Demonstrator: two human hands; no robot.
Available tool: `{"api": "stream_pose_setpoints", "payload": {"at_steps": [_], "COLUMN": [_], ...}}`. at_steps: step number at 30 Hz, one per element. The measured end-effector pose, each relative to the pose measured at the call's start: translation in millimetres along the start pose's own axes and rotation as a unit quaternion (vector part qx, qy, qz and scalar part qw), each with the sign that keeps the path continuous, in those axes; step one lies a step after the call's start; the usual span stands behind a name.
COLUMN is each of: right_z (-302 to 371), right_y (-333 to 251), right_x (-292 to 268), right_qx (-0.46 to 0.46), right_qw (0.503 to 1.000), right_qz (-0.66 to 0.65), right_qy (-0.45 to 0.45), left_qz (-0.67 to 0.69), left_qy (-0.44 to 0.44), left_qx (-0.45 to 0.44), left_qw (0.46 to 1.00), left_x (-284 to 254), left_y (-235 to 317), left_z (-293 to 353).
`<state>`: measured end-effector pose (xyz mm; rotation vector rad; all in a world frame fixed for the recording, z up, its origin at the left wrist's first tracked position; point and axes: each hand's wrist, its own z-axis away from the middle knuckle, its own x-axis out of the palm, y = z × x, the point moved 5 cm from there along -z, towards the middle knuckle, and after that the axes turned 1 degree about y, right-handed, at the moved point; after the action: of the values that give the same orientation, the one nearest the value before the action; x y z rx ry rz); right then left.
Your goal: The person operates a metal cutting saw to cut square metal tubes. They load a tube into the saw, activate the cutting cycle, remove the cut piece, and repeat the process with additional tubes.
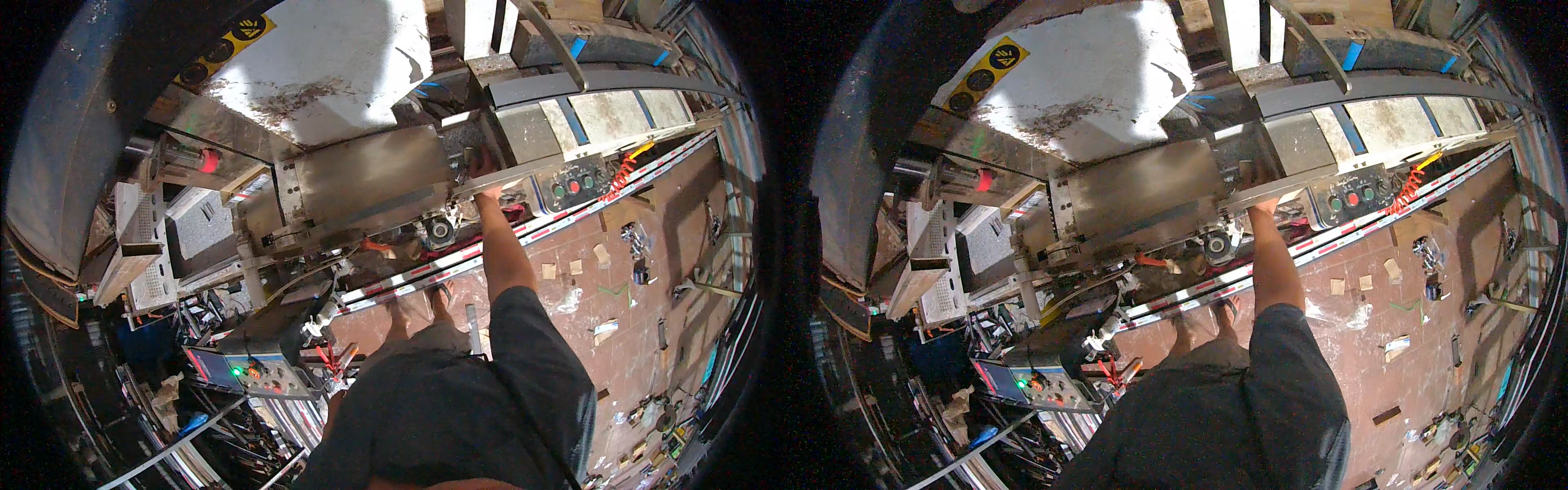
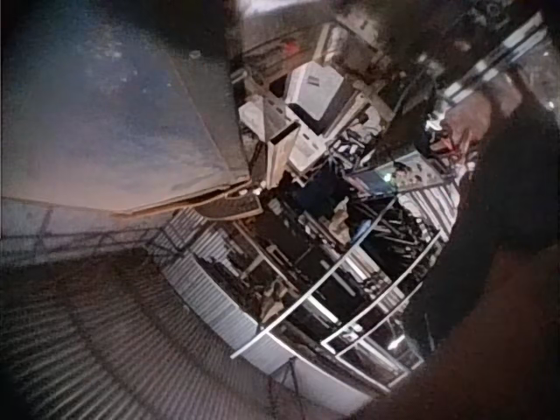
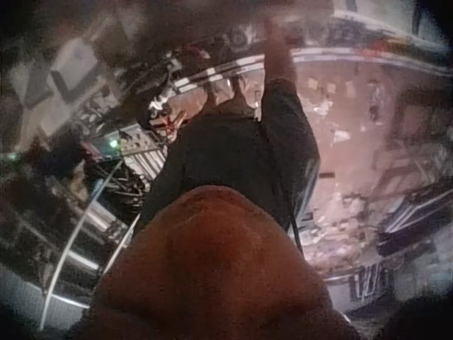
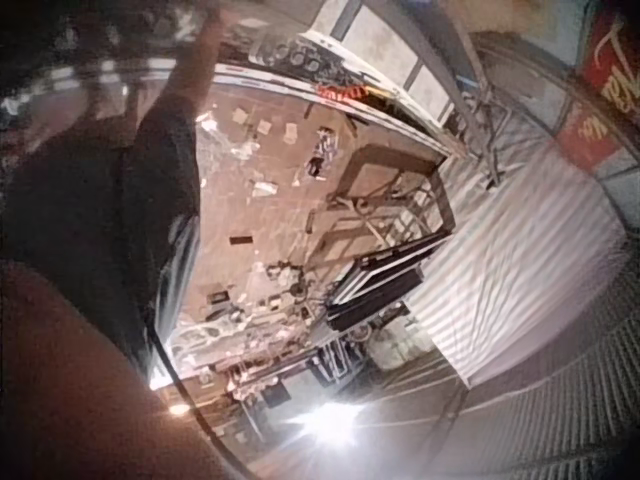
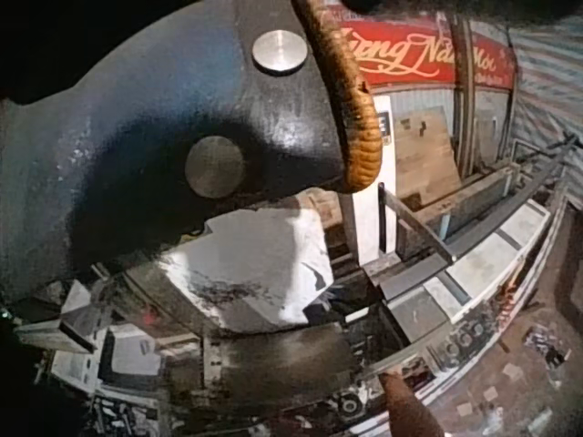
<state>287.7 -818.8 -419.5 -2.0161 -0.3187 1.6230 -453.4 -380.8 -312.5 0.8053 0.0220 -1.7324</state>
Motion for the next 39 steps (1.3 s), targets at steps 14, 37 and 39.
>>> {"api": "stream_pose_setpoints", "payload": {"at_steps": [14,37,39], "right_z": [103,286,298], "right_y": [-13,-277,-295], "right_x": [-86,-244,-246], "right_qx": [0.189,-0.060,-0.096], "right_qw": [0.968,0.767,0.778], "right_qz": [-0.154,-0.631,-0.611], "right_qy": [0.057,-0.096,-0.108], "left_qz": [-0.043,0.210,0.226], "left_qy": [-0.031,-0.134,-0.096], "left_qx": [0.051,0.436,0.428], "left_qw": [0.997,0.864,0.870], "left_x": [-2,-101,-110], "left_y": [10,480,465], "left_z": [-29,35,20]}}
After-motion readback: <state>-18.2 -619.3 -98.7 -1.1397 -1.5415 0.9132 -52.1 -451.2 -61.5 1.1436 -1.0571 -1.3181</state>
